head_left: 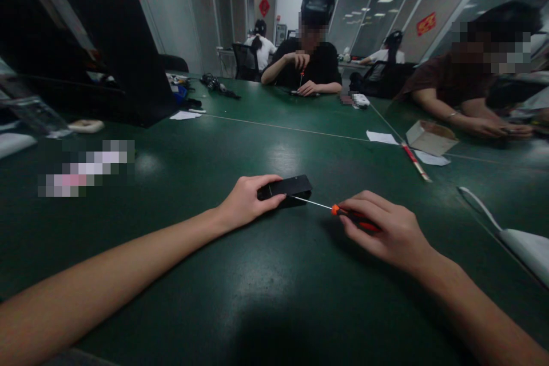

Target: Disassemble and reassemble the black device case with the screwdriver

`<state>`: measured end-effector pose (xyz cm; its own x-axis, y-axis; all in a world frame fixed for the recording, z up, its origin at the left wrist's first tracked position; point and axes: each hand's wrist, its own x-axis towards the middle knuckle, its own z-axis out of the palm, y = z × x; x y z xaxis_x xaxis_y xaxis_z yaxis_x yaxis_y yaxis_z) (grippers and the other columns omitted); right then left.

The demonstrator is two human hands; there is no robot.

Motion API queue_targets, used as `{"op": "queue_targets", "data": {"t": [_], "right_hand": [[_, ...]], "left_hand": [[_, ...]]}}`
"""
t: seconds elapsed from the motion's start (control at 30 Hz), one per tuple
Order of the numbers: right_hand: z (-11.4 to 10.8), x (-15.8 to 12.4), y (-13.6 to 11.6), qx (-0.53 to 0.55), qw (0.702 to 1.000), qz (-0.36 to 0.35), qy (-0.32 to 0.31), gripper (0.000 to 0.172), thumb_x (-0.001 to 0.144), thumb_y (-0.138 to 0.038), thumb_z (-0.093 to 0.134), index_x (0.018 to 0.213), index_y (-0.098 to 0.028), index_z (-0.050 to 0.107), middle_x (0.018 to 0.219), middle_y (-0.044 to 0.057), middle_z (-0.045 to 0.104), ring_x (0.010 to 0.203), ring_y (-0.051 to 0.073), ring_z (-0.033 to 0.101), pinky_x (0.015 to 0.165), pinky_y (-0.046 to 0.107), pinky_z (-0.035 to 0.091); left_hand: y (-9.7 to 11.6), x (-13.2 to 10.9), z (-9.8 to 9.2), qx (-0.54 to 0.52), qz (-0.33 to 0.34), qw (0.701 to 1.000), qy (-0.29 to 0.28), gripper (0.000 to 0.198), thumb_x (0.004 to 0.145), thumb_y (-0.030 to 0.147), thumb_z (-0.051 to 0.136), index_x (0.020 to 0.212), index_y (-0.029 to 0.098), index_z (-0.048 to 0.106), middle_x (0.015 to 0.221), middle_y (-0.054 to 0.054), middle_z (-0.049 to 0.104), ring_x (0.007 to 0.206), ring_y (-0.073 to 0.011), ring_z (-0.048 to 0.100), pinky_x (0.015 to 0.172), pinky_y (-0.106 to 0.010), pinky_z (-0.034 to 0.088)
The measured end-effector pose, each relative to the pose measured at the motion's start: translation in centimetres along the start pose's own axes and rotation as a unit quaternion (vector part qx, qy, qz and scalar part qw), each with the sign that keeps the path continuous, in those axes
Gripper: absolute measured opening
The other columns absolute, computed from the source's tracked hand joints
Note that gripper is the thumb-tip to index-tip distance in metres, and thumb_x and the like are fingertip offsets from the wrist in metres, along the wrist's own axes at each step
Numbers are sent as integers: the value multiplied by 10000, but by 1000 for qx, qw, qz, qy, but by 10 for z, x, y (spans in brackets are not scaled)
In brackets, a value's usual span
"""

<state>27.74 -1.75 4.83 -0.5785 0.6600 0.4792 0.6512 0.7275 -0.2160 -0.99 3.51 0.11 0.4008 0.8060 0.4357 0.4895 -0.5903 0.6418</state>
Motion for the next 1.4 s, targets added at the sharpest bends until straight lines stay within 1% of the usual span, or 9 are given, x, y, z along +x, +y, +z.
{"op": "queue_targets", "data": {"t": [0.07, 0.37, 0.5, 0.63, 0.8, 0.9, 1.0, 1.23, 1.4], "right_hand": [[0, 1, -2, 10, 1000, 5, 10, 169, 869, -233, 609, 1013, -200, 691, 879, 80, 698, 740, 194, 671, 635, 321, 571], [6, 0, -4, 29, 999, 7, -12, 168, 879, -223, 602, 1024, -200, 684, 885, 80, 693, 738, 194, 667, 633, 319, 565], [15, 1, -9, 73, 997, 14, -27, 148, 898, -212, 595, 1022, -194, 674, 899, 76, 685, 773, 187, 662, 679, 313, 557], [22, 2, -12, 111, 993, 15, -37, 126, 907, -204, 591, 1000, -195, 675, 880, 67, 676, 774, 181, 651, 687, 303, 543], [34, 0, -10, 113, 993, 20, 0, 78, 890, -243, 645, 944, -186, 647, 842, 55, 662, 732, 173, 643, 655, 283, 527], [42, -3, -6, 111, 991, 61, 35, 165, 865, -300, 689, 868, -196, 561, 795, 28, 624, 669, 154, 616, 599, 257, 505], [45, -5, -3, 110, 990, 82, 41, 250, 861, -364, 692, 810, -214, 498, 763, 10, 603, 641, 145, 600, 576, 244, 488], [45, -4, -3, 108, 990, 92, 20, 221, 893, -406, 649, 870, -193, 596, 721, 8, 663, 557, 129, 612, 521, 222, 453], [51, -4, -5, 74, 994, 73, -13, 269, 938, -413, 576, 844, -174, 656, 612, -6, 622, 445, 108, 526, 466, 230, 390]], "left_hand": [[-1, 0, 1, -3, 5, 1000, -2, 412, 840, 399, 665, 1169, 151, 666, 1057, -92, 747, 856, -202, 699, 798, -326, 544], [-2, -1, 2, -8, 27, 1000, -14, 431, 846, 412, 665, 1191, 154, 652, 1085, -95, 740, 891, -203, 704, 797, -317, 548], [-2, -3, 2, -5, 67, 997, -45, 454, 837, 413, 678, 1208, 152, 644, 1136, -112, 726, 980, -223, 700, 829, -317, 545], [-1, -5, 3, -22, 112, 991, -70, 497, 822, 411, 698, 1230, 135, 634, 1114, -130, 734, 966, -227, 708, 832, -324, 550], [0, -5, 4, -20, 112, 991, -66, 480, 827, 395, 695, 1209, 109, 648, 1072, -132, 747, 911, -218, 716, 795, -312, 549], [-1, -5, 5, -12, 105, 993, -59, 464, 827, 388, 695, 1192, 105, 659, 1034, -119, 754, 860, -200, 716, 770, -294, 543], [-2, -5, 5, -9, 98, 994, -55, 446, 823, 385, 694, 1186, 128, 665, 1029, -103, 755, 850, -191, 714, 761, -279, 540], [0, -5, 6, -3, 99, 994, -52, 409, 832, 368, 679, 1171, 139, 668, 1047, -96, 751, 890, -196, 713, 796, -274, 536], [-1, -5, 8, -13, 95, 994, -43, 409, 829, 376, 683, 1159, 135, 670, 1061, -104, 743, 914, -206, 705, 799, -278, 532]]}}
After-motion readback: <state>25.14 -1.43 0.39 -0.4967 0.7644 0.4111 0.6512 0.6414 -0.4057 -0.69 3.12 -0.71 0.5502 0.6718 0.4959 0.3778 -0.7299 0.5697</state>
